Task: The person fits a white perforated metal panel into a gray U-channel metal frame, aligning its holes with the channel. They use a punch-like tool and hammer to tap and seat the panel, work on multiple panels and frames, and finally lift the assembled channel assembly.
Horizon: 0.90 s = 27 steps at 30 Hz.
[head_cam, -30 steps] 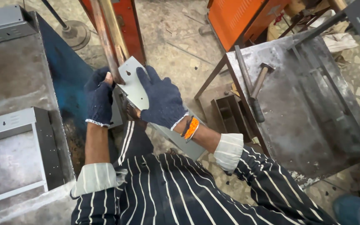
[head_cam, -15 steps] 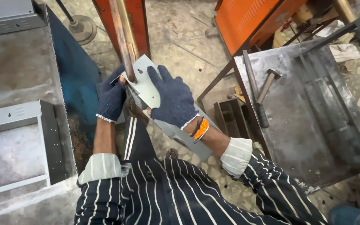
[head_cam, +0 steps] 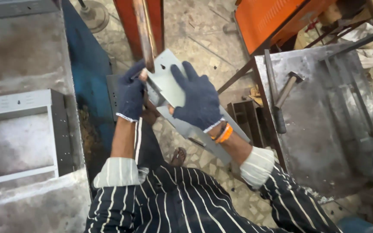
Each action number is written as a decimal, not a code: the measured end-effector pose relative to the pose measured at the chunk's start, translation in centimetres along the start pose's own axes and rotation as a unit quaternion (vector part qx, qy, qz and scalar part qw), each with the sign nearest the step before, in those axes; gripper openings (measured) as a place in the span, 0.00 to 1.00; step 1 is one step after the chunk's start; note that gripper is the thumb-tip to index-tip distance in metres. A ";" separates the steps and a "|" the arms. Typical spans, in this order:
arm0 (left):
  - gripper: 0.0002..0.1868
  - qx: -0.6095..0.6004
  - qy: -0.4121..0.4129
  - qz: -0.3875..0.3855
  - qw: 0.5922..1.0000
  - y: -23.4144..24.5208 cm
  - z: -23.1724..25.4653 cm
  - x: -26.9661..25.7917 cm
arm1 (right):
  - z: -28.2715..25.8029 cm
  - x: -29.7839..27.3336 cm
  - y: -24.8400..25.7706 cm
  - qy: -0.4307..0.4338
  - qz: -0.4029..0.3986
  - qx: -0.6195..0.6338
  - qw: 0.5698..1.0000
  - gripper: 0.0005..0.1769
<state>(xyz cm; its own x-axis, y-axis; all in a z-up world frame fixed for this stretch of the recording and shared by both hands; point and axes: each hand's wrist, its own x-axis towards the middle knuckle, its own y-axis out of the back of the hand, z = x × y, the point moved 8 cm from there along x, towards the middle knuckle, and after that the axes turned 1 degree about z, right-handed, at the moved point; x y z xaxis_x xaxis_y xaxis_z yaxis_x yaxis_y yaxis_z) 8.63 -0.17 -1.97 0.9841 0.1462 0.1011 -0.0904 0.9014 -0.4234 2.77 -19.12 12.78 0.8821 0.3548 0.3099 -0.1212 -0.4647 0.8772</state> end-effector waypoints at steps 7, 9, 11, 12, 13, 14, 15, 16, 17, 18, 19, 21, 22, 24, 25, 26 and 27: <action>0.21 -0.008 0.048 -0.005 0.999 0.0 -1.6 1.1 | 0.0 0.2 0.1 -0.003 0.039 -0.027 0.999 0.57; 0.20 0.039 0.015 -0.027 0.999 0.5 -1.9 1.2 | -0.1 0.1 -0.6 -0.011 0.007 -0.044 0.999 0.56; 0.20 0.033 0.020 -0.026 0.999 -0.1 -1.2 1.1 | -0.3 0.3 -0.1 -0.015 0.009 -0.042 0.999 0.57; 0.20 0.027 0.021 -0.024 0.999 -0.4 -0.7 1.6 | -0.3 0.8 0.1 -0.015 0.014 -0.040 0.999 0.57; 0.20 0.027 0.020 -0.024 0.999 -0.1 -1.1 1.5 | -0.3 0.8 0.0 -0.014 0.015 -0.039 0.999 0.57; 0.20 0.031 0.024 -0.016 0.999 0.4 -1.6 1.5 | -0.3 0.6 -0.3 -0.015 0.012 -0.043 0.999 0.57; 0.20 0.034 0.031 -0.008 0.999 0.8 -2.2 1.3 | -0.2 0.4 -0.6 -0.020 0.007 -0.047 0.999 0.56; 0.20 0.034 0.033 -0.009 0.999 0.8 -2.1 1.2 | -0.3 0.4 -0.6 -0.022 0.006 -0.047 0.999 0.56; 0.20 0.046 0.023 -0.012 0.999 0.7 -1.8 1.0 | -0.3 0.4 -0.5 -0.025 0.001 -0.057 0.998 0.56; 0.20 0.057 0.013 -0.016 0.998 0.6 -1.5 0.9 | -0.4 0.4 -0.5 -0.029 -0.004 -0.066 0.997 0.56; 0.20 0.056 0.011 -0.017 0.998 0.6 -1.8 1.0 | -0.3 0.4 -0.4 -0.028 -0.002 -0.067 0.997 0.56; 0.23 0.084 0.061 -0.009 0.995 1.1 -3.0 1.1 | -0.6 0.4 -0.3 -0.008 0.001 -0.068 0.998 0.55; 0.23 0.084 0.057 -0.008 0.995 1.0 -3.5 1.4 | -0.5 0.5 -0.5 -0.005 0.003 -0.069 0.998 0.55; 0.26 0.027 0.024 -0.012 0.999 0.6 -4.2 1.2 | -0.3 0.2 -0.6 -0.003 0.017 -0.052 0.998 0.56; 0.26 0.027 0.023 -0.010 0.999 0.3 -3.8 1.1 | -0.3 0.3 -0.6 -0.001 0.017 -0.052 0.999 0.56; 0.27 -0.001 0.005 -0.028 1.000 -0.4 -3.2 1.0 | -0.3 0.4 -0.7 0.000 0.012 -0.055 0.998 0.56; 0.27 -0.029 -0.012 -0.048 0.998 -1.0 -2.7 0.9 | -0.3 0.4 -0.8 -0.001 0.007 -0.058 0.998 0.57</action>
<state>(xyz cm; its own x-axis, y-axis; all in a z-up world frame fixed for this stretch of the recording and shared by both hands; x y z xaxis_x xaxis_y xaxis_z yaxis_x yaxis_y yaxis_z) 9.98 -2.03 -3.86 0.9836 0.0718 0.1652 0.0129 0.8868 -0.4619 3.10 -18.39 12.28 0.8807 0.3481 0.3212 -0.1845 -0.3725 0.9095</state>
